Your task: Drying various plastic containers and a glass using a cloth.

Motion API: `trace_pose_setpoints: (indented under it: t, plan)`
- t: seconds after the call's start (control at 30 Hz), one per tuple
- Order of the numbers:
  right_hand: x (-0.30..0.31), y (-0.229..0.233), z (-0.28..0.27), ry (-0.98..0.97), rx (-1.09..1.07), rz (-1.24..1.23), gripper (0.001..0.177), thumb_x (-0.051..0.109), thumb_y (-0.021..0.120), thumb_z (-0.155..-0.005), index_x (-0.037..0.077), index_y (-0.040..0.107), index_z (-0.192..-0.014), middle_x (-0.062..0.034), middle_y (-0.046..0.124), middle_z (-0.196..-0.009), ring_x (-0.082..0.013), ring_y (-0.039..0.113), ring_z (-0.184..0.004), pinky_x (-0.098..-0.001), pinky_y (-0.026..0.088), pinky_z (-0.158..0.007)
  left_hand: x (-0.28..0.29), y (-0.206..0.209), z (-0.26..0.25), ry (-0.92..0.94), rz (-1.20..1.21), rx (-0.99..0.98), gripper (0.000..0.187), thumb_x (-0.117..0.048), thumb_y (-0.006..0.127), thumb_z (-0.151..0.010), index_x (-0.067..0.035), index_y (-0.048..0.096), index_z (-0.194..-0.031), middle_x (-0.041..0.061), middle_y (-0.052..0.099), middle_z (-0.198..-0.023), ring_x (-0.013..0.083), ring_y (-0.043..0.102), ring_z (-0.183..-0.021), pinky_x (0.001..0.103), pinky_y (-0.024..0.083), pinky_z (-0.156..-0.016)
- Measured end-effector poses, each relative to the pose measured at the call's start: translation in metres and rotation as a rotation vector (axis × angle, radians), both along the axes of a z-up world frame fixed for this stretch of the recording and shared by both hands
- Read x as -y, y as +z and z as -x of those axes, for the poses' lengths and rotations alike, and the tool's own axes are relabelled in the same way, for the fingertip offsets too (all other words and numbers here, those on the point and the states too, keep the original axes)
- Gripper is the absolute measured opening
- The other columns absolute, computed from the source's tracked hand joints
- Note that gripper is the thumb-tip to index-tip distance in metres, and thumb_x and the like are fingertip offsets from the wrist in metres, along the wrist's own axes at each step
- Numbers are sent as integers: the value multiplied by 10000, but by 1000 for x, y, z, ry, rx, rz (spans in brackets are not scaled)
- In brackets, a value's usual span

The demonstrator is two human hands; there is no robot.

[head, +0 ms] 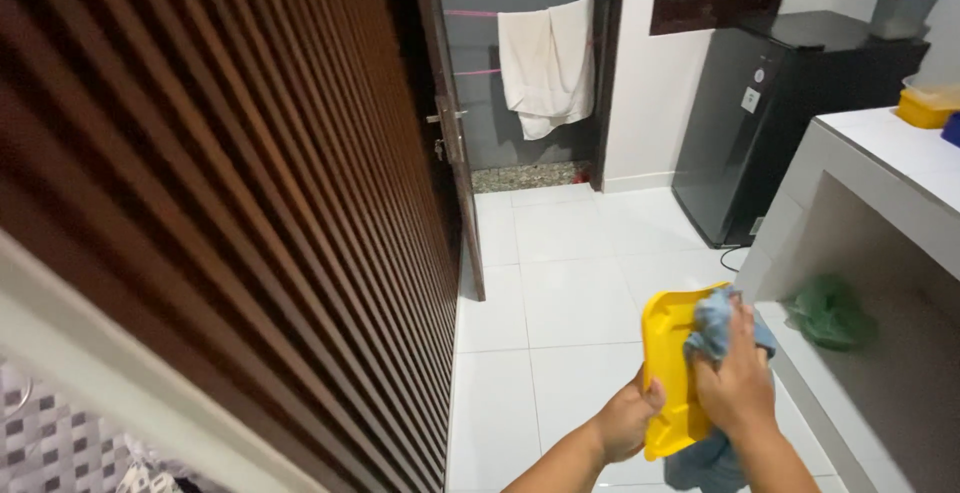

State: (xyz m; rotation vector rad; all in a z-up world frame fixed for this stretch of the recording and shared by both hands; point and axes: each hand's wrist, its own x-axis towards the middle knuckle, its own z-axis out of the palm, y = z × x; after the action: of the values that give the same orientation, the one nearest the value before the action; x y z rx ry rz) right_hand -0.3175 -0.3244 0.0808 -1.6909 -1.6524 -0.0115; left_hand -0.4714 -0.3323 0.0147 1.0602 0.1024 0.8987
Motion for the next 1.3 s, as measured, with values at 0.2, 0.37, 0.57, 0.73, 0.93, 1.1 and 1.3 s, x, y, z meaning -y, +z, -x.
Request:
trace_pose_setpoints:
  t: [0.2,0.37,0.57,0.73,0.93,1.1,1.3]
  plan:
    - [43,-25,28,178,104,69,880,282,679,-777,149,320,-1570,-192,341,-1629,-450,443,-1314,-540,359,-1119,11,-4,14,-91,253,269,841,-620,405,-1114,-118,171,-1746,136,388,-1684,276,434,-1508,433,375,-1227]
    - [39,-22,14,199,181,-62,793,246,659,-825,87,367,-1546,-230,345,-1618,-441,390,-1445,-612,337,-1082,45,-13,8,-52,83,209,819,-588,439,-1083,-169,166,-1732,76,376,-1680,251,413,-1518,431,369,-1250]
    - [60,-31,50,199,308,-187,746,202,649,-802,56,370,-1478,-233,326,-1651,-455,300,-1534,-616,327,-1106,39,-3,49,-28,110,199,815,-606,433,-1082,-176,169,-1722,108,394,-1637,271,432,-1477,451,389,-1199]
    - [51,-19,90,237,187,-40,849,92,594,-742,131,399,-1568,-180,355,-1659,-380,344,-1530,-605,290,-1207,36,-15,74,-138,197,255,759,-585,396,-1153,-151,204,-1745,92,409,-1668,252,453,-1486,441,405,-1194]
    - [49,-15,151,133,108,-195,747,171,614,-865,124,372,-1569,-256,312,-1679,-480,271,-1547,-623,273,-1159,18,-6,130,74,58,92,713,-532,397,-1114,-196,182,-1704,59,373,-1613,244,393,-1473,466,354,-1221]
    - [41,-11,196,126,330,-14,824,147,585,-873,159,297,-1645,-206,329,-1684,-427,342,-1508,-604,268,-1192,11,0,174,-135,196,270,688,-574,366,-1181,-180,190,-1716,77,426,-1660,224,451,-1499,425,393,-1213]
    - [20,-15,209,52,97,-178,824,291,593,-977,15,237,-1666,-327,333,-1659,-515,329,-1545,-603,309,-1171,17,5,198,16,87,68,717,-529,396,-1098,-236,173,-1714,76,380,-1592,244,414,-1435,458,366,-1183]
